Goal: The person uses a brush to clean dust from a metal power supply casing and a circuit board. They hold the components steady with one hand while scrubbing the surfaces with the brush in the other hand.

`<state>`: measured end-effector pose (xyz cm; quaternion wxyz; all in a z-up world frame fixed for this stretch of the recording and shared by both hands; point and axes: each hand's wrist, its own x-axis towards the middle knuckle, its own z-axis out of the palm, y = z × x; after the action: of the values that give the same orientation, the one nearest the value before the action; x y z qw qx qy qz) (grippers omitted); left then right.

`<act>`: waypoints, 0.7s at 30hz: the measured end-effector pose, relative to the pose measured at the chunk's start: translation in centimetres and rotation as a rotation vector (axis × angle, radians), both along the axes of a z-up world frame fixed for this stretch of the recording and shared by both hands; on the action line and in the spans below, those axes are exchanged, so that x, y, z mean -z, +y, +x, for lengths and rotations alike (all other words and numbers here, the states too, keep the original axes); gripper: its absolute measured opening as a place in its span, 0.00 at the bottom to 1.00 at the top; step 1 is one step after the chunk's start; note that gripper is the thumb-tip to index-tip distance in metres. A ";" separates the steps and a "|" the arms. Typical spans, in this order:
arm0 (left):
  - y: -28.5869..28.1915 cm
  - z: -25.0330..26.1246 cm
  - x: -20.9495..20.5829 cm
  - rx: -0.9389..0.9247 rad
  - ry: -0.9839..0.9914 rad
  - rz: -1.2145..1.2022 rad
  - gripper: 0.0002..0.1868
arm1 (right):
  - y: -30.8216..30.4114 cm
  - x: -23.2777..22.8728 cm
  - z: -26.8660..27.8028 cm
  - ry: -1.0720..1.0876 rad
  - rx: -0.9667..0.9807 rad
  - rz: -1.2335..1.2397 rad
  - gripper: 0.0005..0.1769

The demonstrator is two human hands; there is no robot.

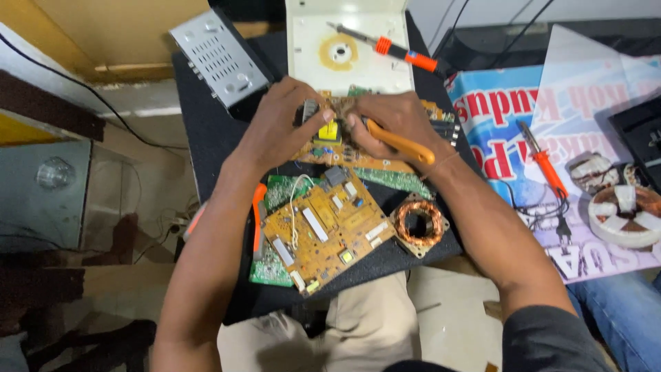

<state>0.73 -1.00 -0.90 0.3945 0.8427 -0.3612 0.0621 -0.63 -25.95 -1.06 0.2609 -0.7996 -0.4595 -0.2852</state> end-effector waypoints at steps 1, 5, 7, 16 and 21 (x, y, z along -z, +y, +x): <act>0.1 0.3 0.1 -0.001 -0.012 0.002 0.21 | 0.1 -0.4 0.1 -0.012 -0.001 0.002 0.18; 0.0 0.3 0.8 0.006 0.004 -0.035 0.18 | -0.2 0.3 0.1 0.037 0.029 -0.032 0.19; 0.1 0.4 0.9 0.006 -0.005 -0.040 0.18 | -0.3 0.4 0.4 0.019 0.009 -0.014 0.20; 0.2 0.2 1.6 0.020 -0.040 -0.053 0.17 | -0.1 -1.8 -0.7 0.017 0.060 -0.037 0.14; -0.2 0.4 1.9 0.006 -0.051 -0.040 0.13 | -0.1 -0.7 -0.3 0.022 0.024 -0.055 0.19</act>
<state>1.12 -1.21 -2.80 0.4019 0.8317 -0.3725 0.0894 -0.94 -26.09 -0.36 0.2404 -0.8151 -0.4546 -0.2668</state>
